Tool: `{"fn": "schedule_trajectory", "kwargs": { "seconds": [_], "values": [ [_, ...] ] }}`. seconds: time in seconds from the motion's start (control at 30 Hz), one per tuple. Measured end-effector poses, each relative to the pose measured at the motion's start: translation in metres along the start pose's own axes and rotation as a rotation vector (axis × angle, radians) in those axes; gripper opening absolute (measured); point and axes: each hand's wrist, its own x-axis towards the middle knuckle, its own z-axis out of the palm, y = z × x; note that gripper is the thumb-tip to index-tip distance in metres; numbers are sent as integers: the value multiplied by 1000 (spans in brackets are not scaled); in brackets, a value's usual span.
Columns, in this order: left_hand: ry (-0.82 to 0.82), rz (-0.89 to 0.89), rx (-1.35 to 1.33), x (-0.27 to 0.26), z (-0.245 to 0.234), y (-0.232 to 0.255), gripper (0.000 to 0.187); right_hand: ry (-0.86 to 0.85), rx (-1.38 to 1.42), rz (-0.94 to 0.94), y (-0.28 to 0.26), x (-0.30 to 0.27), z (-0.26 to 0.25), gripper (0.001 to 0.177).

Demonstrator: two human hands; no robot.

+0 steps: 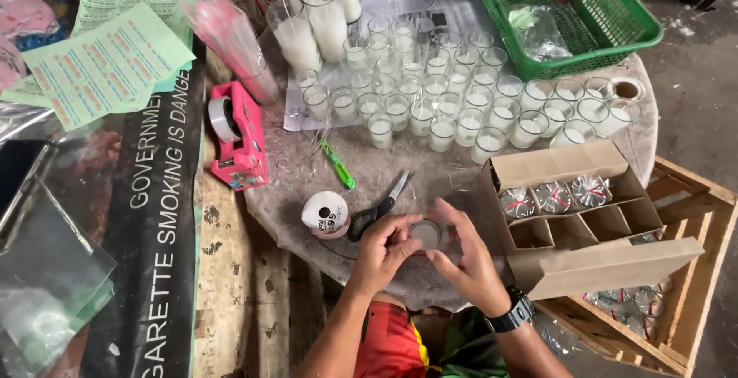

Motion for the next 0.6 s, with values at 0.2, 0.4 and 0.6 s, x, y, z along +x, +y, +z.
{"fn": "schedule_trajectory", "kwargs": {
  "seconds": [0.2, 0.4, 0.6],
  "values": [
    [101, -4, 75, -3, -2, -9, 33, 27, -75, -16, 4, 0, 4, 55],
    [-25, -109, -47, -6, -10, -9, 46, 5, -6, -16, -12, 5, 0, 57],
    [-11, -15, 144, -4, -7, -18, 36, 117, -91, 3, -4, 10, 8, 22]
  ]
}}
